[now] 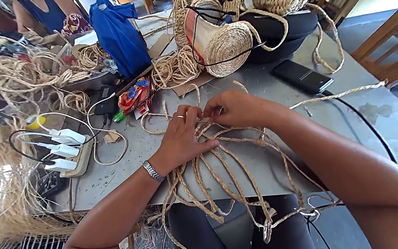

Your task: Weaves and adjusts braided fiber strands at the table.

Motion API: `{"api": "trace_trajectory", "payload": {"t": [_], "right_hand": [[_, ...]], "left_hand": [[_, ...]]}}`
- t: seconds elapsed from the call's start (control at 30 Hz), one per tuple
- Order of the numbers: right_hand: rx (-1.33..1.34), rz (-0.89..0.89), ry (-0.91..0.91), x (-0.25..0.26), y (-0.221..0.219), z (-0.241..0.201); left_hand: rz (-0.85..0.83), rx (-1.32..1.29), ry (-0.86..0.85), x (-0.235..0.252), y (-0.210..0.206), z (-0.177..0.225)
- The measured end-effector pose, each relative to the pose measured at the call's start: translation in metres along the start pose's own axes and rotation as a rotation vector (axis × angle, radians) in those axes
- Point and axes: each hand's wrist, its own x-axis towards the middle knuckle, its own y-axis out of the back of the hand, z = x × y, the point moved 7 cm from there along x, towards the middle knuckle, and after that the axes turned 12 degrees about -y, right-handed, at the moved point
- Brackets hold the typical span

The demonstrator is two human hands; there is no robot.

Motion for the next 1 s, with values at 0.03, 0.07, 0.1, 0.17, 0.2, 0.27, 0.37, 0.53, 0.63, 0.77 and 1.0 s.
{"api": "trace_trajectory", "payload": {"t": [0.03, 0.07, 0.1, 0.17, 0.2, 0.27, 0.37, 0.53, 0.63, 0.77, 1.0], "right_hand": [[-0.046, 0.03, 0.016, -0.002, 0.004, 0.0], [-0.08, 0.064, 0.028, -0.004, 0.008, 0.0], [-0.104, 0.089, 0.024, -0.006, 0.012, -0.001], [-0.147, 0.1, -0.013, -0.011, 0.02, -0.004], [-0.17, 0.079, -0.027, -0.014, 0.021, -0.006], [-0.228, 0.017, -0.035, -0.017, 0.015, -0.007], [-0.296, -0.022, -0.029, -0.015, -0.001, -0.007], [-0.26, -0.063, 0.013, -0.013, -0.011, -0.012], [-0.191, -0.085, -0.034, -0.012, -0.006, -0.006], [-0.228, -0.112, -0.029, -0.013, -0.008, -0.004], [-0.176, -0.139, 0.058, -0.012, -0.011, -0.009]], "left_hand": [[-0.018, 0.001, -0.005, 0.0, -0.001, 0.0], [-0.028, 0.005, -0.016, 0.001, -0.002, 0.001], [-0.031, 0.01, -0.024, 0.001, -0.002, 0.001], [-0.024, 0.016, -0.038, 0.001, -0.002, 0.002], [-0.02, 0.02, -0.044, 0.001, -0.002, 0.002], [-0.023, 0.034, -0.037, 0.0, -0.002, 0.001], [-0.028, 0.059, -0.018, -0.001, -0.003, -0.001], [-0.027, 0.068, -0.01, -0.002, -0.002, -0.002], [-0.027, 0.078, -0.007, -0.002, -0.002, -0.001], [-0.026, 0.074, -0.004, -0.003, -0.002, -0.001], [-0.023, 0.073, -0.009, -0.004, -0.002, -0.004]]}}
